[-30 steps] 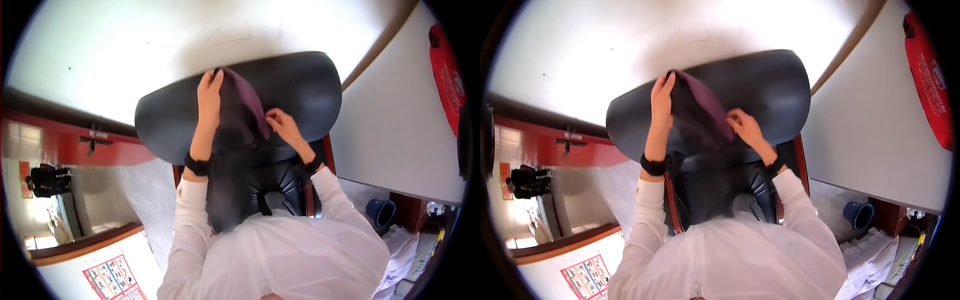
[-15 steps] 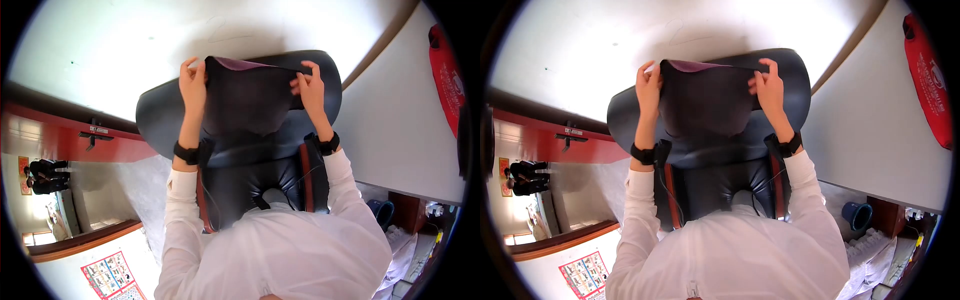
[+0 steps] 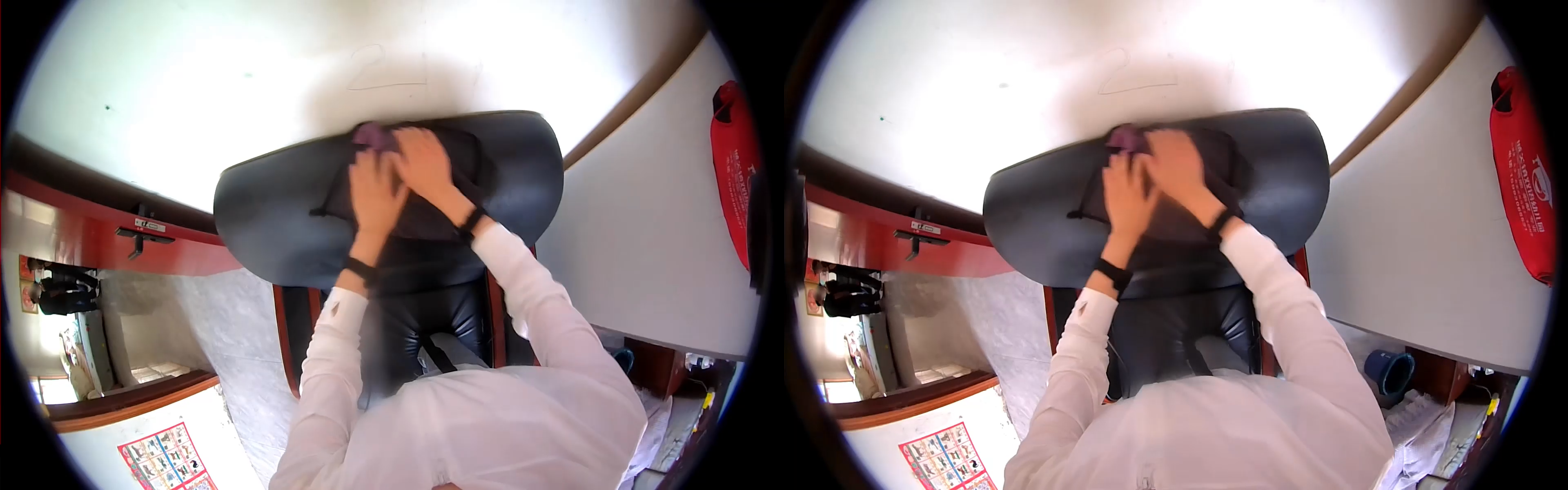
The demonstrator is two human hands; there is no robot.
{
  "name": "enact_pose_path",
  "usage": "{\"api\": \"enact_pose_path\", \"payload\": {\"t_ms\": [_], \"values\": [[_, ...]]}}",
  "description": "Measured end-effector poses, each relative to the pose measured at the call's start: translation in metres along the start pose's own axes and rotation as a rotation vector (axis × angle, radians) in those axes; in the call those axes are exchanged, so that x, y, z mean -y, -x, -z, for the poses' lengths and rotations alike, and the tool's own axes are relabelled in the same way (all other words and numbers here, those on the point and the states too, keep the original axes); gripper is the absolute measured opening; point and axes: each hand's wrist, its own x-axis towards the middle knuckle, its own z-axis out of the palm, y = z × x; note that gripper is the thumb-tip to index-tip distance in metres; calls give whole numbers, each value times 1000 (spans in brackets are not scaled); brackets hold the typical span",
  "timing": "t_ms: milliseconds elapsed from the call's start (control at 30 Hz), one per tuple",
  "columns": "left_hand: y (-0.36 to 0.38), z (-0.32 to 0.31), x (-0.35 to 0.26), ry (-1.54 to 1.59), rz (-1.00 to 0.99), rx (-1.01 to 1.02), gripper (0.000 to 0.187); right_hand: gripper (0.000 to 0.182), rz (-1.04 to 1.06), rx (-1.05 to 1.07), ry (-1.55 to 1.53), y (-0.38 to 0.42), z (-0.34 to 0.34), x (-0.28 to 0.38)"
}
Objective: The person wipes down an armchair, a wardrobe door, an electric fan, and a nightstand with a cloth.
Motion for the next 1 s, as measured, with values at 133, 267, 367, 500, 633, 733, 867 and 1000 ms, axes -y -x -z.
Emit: {"api": "enact_pose_path", "payload": {"t_ms": [133,267,367,500,633,733,867,1000], "values": [[17,13,59,-116,203,-93,63,49,50,177,-242,-40,-50,54],[29,16,72,-192,184,-82,62,57,178,86,-173,-27,-62,56],[17,2,46,-217,114,-40,58,58,103,126,-123,-16,-35,19],[-13,-12,-22,-72,-17,-18,56,58,-34,127,-33,6,32,-49],[-43,-36,-98,101,-136,-12,60,54,-46,72,119,24,99,-114],[-56,-66,-145,226,-212,-63,60,53,-106,114,233,35,128,-172],[-59,-74,-169,268,-148,-111,63,51,-349,99,294,46,138,-206],[-34,-55,-159,277,-75,-91,63,50,-188,-62,414,60,115,-151]]}}
